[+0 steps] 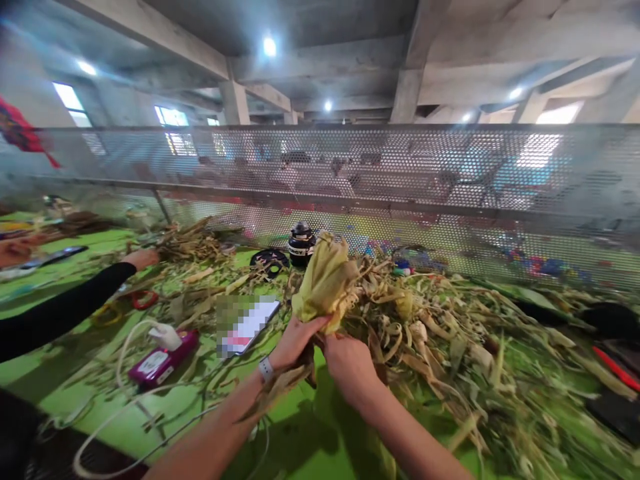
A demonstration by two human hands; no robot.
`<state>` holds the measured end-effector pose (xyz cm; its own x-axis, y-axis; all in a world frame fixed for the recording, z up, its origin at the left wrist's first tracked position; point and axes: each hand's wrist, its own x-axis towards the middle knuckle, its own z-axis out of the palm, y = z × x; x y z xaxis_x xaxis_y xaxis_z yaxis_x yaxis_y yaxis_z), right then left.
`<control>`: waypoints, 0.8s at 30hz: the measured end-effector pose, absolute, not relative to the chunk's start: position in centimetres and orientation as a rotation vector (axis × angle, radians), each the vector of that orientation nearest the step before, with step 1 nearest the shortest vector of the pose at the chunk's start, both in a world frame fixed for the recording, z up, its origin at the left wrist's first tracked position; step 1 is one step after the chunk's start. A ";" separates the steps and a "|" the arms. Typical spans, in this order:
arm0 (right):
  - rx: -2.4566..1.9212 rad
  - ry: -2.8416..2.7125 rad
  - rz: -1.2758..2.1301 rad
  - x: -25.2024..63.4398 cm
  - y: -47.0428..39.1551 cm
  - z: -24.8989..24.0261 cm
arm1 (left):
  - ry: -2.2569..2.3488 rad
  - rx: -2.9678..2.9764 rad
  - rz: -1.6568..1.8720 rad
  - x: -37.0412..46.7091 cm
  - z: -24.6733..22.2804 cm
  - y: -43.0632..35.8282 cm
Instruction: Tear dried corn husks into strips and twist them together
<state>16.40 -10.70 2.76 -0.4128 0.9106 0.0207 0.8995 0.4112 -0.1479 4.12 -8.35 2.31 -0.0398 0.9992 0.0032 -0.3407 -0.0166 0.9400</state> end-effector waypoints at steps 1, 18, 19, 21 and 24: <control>-1.675 -2.539 0.154 16.0 -10.8 2.7 | 0.958 0.931 1.409 4.2 2.4 -8.1; -1.600 -2.001 0.484 15.5 -11.1 2.1 | 0.945 0.906 1.273 6.2 5.0 -5.6; -1.584 -1.965 0.506 15.6 -11.1 2.3 | 0.938 0.920 1.271 6.5 5.2 -5.3; -1.558 -1.907 0.533 16.0 -11.3 2.8 | 0.928 0.953 1.269 7.1 5.6 -4.9; -1.487 -1.813 0.644 16.4 -11.9 3.7 | 0.931 1.011 1.273 8.0 6.2 -4.3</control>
<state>16.36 -11.93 3.72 -0.1008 0.9743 0.2015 0.6290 0.2193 -0.7458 8.00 -4.34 6.16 0.0805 0.9968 0.0013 -0.3008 0.0231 0.9534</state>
